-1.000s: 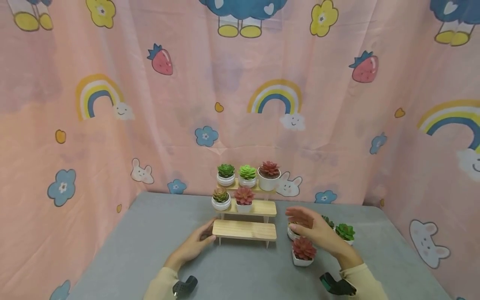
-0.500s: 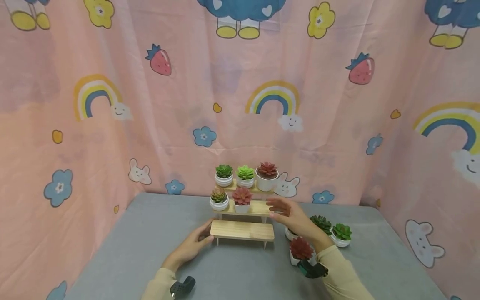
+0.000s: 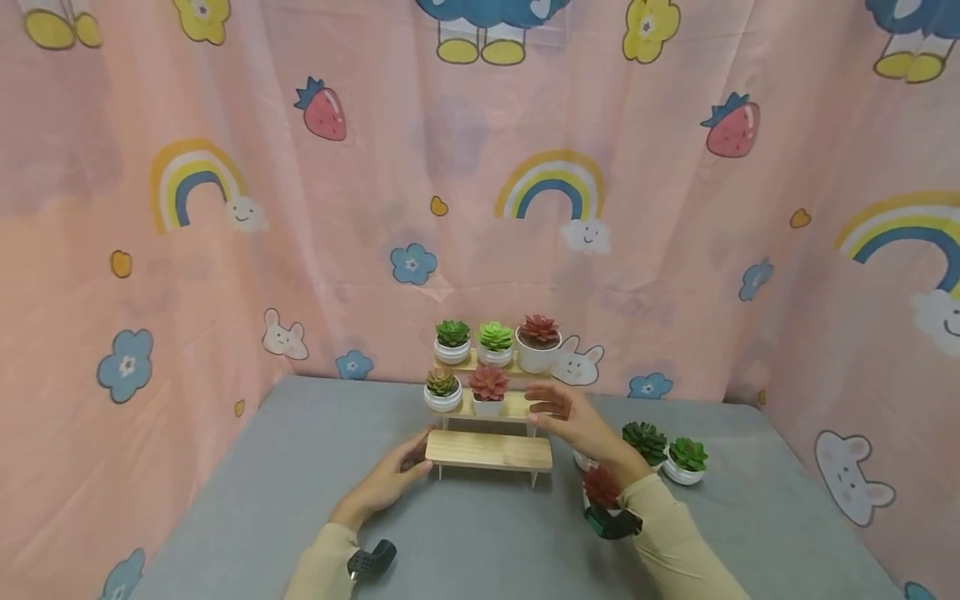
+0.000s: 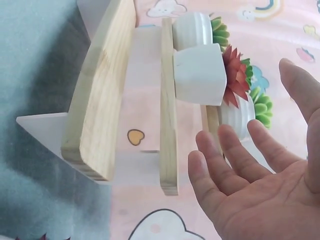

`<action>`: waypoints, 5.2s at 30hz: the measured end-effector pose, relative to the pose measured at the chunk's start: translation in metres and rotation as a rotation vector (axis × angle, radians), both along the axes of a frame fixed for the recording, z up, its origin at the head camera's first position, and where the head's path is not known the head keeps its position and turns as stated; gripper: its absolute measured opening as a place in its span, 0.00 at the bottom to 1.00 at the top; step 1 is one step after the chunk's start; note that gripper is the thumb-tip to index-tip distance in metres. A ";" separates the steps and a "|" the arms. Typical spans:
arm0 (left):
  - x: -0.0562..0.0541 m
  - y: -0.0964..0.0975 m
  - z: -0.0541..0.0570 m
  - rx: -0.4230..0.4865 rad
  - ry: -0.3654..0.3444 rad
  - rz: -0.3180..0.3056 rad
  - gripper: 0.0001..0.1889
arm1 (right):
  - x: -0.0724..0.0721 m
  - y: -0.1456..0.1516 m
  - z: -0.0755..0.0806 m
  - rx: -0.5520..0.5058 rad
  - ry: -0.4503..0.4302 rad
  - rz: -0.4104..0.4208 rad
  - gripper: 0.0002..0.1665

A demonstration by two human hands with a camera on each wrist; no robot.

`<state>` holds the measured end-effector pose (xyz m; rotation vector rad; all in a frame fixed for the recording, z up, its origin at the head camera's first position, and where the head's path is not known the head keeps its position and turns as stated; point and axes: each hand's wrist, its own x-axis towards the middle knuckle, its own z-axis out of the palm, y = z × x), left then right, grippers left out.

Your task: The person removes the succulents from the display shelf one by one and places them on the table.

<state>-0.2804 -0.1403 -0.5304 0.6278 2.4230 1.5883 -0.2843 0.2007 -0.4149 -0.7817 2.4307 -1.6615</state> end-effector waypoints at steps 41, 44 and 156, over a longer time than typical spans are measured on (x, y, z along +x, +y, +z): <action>-0.001 0.003 -0.002 0.007 -0.015 0.014 0.35 | -0.029 -0.053 -0.001 -0.014 -0.111 -0.139 0.39; 0.001 0.002 0.000 -0.004 -0.005 0.008 0.34 | -0.030 -0.055 -0.004 -0.015 -0.122 -0.161 0.41; 0.000 0.001 0.000 -0.005 0.011 0.016 0.34 | 0.079 0.168 -0.047 0.079 -0.206 -0.262 0.36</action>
